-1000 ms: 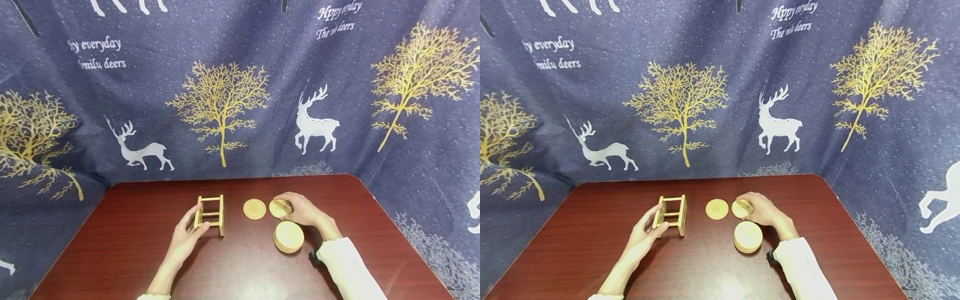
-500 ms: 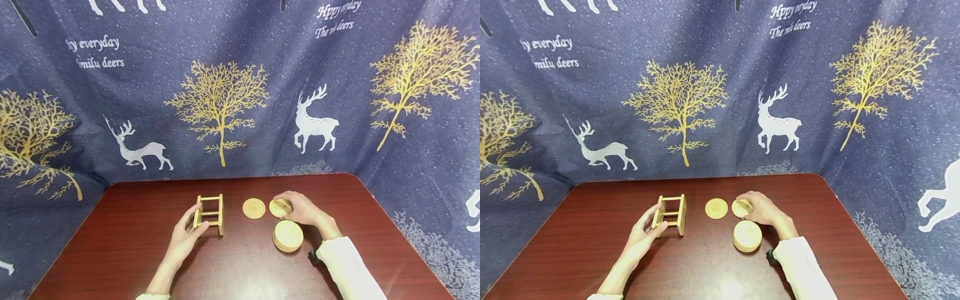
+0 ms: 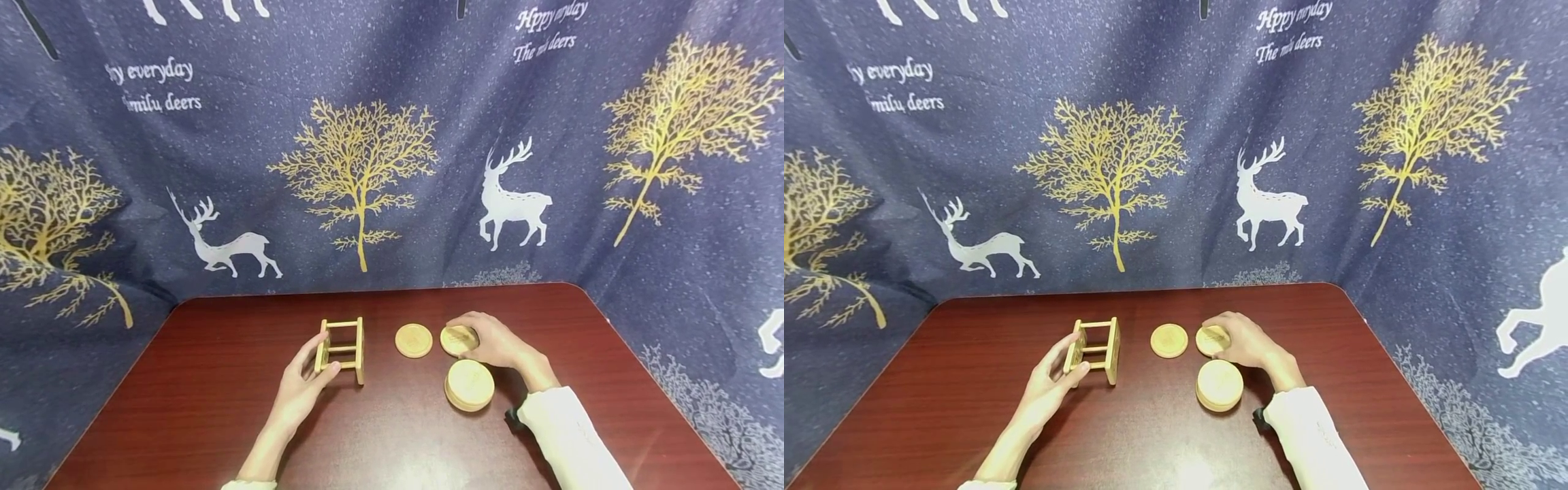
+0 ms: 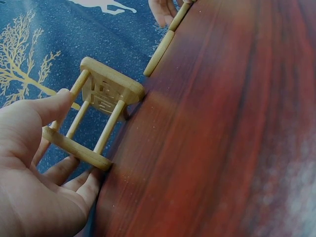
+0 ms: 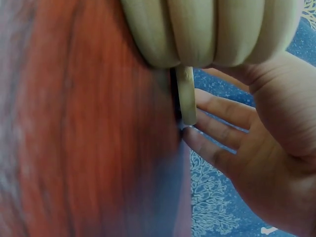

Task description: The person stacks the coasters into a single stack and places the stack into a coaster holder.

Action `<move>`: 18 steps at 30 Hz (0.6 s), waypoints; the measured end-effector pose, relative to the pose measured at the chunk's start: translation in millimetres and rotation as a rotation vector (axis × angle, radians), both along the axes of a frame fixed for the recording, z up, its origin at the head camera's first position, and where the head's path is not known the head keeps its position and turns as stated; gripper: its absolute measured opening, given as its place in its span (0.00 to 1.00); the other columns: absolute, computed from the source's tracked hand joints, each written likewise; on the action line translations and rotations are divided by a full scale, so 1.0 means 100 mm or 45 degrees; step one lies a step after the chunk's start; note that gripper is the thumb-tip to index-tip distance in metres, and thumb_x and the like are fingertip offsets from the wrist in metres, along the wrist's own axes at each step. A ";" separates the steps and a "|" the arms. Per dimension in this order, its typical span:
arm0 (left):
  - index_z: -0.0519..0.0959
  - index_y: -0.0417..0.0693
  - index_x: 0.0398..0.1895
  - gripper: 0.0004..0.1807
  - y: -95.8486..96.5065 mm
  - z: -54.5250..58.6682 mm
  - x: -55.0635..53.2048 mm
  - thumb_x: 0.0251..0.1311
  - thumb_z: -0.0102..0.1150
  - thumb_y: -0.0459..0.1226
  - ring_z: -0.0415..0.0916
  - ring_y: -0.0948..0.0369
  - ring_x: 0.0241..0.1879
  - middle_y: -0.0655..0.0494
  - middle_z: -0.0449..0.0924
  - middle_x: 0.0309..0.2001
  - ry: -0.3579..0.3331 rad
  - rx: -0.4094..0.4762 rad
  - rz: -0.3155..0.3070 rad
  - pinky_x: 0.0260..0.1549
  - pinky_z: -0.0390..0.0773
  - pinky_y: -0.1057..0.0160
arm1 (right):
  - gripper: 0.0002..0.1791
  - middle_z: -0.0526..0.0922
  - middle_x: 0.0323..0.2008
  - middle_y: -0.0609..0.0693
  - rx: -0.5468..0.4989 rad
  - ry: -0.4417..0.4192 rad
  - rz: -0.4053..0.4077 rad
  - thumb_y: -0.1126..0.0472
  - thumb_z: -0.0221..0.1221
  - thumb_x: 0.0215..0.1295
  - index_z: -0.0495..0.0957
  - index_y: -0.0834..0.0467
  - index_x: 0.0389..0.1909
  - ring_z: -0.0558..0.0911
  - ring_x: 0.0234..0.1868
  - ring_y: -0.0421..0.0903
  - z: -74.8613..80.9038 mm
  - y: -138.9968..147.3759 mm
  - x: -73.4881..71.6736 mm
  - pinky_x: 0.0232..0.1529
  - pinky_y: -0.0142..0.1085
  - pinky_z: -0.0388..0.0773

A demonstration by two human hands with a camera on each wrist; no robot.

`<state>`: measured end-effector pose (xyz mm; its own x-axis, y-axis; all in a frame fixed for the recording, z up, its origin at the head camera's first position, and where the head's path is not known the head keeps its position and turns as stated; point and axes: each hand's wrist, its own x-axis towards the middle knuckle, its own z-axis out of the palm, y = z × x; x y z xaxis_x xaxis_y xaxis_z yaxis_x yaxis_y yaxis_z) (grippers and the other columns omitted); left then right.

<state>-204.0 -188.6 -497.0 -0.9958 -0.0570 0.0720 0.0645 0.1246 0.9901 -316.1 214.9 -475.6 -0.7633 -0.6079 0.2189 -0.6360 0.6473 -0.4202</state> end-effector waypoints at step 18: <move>0.70 0.49 0.84 0.38 -0.01 0.01 0.00 0.74 0.72 0.33 0.60 0.41 0.84 0.39 0.62 0.85 0.006 -0.001 -0.005 0.79 0.65 0.52 | 0.39 0.86 0.62 0.58 -0.008 -0.016 -0.085 0.63 0.81 0.53 0.84 0.62 0.69 0.82 0.65 0.63 0.13 0.09 0.06 0.68 0.63 0.80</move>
